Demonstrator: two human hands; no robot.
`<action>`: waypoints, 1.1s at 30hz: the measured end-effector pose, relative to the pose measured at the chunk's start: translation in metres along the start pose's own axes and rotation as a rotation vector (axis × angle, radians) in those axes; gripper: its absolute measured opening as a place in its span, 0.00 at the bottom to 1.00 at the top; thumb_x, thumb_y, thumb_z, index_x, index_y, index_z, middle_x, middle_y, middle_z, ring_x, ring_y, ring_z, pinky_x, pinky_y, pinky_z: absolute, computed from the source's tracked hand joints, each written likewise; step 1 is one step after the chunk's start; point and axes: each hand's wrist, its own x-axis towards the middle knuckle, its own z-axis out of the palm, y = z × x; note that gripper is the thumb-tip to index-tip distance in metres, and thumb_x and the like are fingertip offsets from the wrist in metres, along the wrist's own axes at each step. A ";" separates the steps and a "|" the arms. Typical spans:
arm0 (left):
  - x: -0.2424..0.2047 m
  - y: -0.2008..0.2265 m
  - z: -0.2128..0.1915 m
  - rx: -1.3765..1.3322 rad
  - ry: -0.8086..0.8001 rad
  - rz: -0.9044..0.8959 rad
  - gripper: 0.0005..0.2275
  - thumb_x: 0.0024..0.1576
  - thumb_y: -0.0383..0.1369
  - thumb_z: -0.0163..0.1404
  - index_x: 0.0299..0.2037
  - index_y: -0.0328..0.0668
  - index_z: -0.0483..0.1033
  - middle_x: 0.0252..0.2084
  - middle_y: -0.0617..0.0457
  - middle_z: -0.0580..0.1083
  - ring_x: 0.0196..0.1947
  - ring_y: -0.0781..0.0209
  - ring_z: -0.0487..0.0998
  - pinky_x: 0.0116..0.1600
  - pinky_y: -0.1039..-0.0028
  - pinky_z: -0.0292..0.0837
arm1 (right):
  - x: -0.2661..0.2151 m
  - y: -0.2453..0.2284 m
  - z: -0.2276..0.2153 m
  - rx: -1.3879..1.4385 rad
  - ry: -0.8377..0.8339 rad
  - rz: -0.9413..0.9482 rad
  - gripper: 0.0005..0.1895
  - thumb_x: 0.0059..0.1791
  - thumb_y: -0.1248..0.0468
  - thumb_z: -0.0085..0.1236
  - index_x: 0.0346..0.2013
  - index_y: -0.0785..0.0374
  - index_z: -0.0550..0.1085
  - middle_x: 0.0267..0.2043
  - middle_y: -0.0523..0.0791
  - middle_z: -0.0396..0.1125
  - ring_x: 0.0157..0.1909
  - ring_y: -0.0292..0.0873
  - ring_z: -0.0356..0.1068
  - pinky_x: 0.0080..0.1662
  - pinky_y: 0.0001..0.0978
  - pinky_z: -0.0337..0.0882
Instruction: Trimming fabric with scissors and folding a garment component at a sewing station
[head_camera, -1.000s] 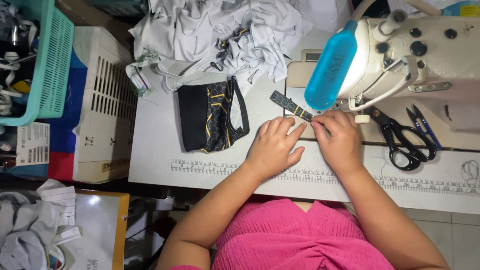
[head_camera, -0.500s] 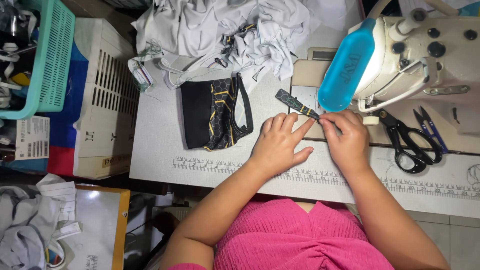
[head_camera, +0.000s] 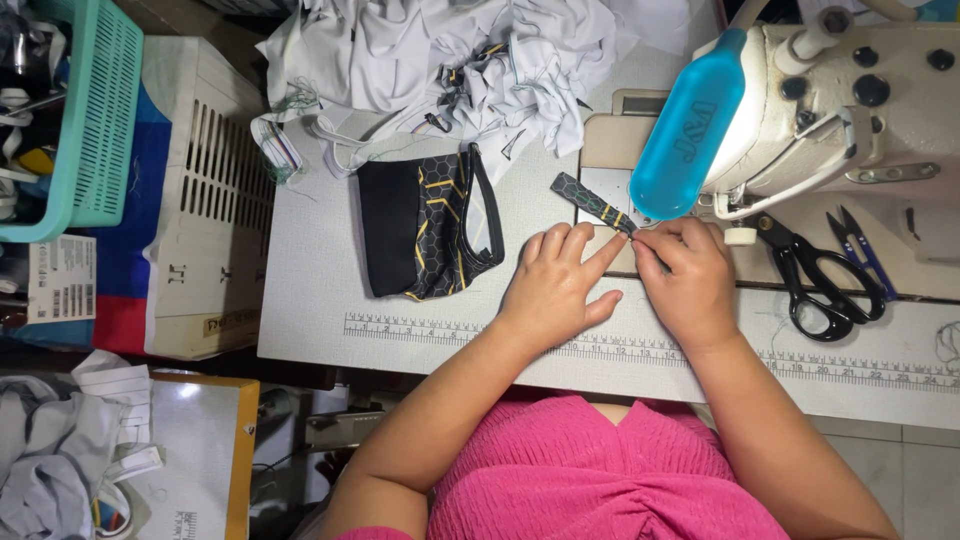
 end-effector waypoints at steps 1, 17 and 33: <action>0.000 0.000 0.001 0.000 0.000 0.000 0.26 0.49 0.49 0.47 0.57 0.51 0.67 0.48 0.49 0.63 0.51 0.50 0.62 0.53 0.61 0.59 | -0.001 0.001 0.001 0.000 0.000 0.000 0.05 0.44 0.66 0.64 0.34 0.55 0.78 0.33 0.43 0.66 0.36 0.47 0.67 0.40 0.36 0.70; 0.025 -0.017 -0.009 0.047 -0.248 0.033 0.29 0.54 0.50 0.43 0.65 0.49 0.58 0.67 0.50 0.59 0.70 0.55 0.52 0.66 0.46 0.45 | -0.004 -0.005 -0.002 -0.054 -0.041 -0.020 0.09 0.45 0.64 0.59 0.40 0.56 0.79 0.37 0.44 0.65 0.40 0.45 0.66 0.42 0.36 0.69; 0.046 -0.030 -0.011 -0.027 -0.387 0.066 0.31 0.55 0.51 0.43 0.66 0.45 0.55 0.68 0.49 0.56 0.71 0.57 0.48 0.67 0.40 0.35 | -0.003 -0.004 0.001 -0.140 -0.081 0.025 0.07 0.45 0.62 0.57 0.37 0.57 0.78 0.38 0.43 0.62 0.41 0.43 0.66 0.40 0.34 0.68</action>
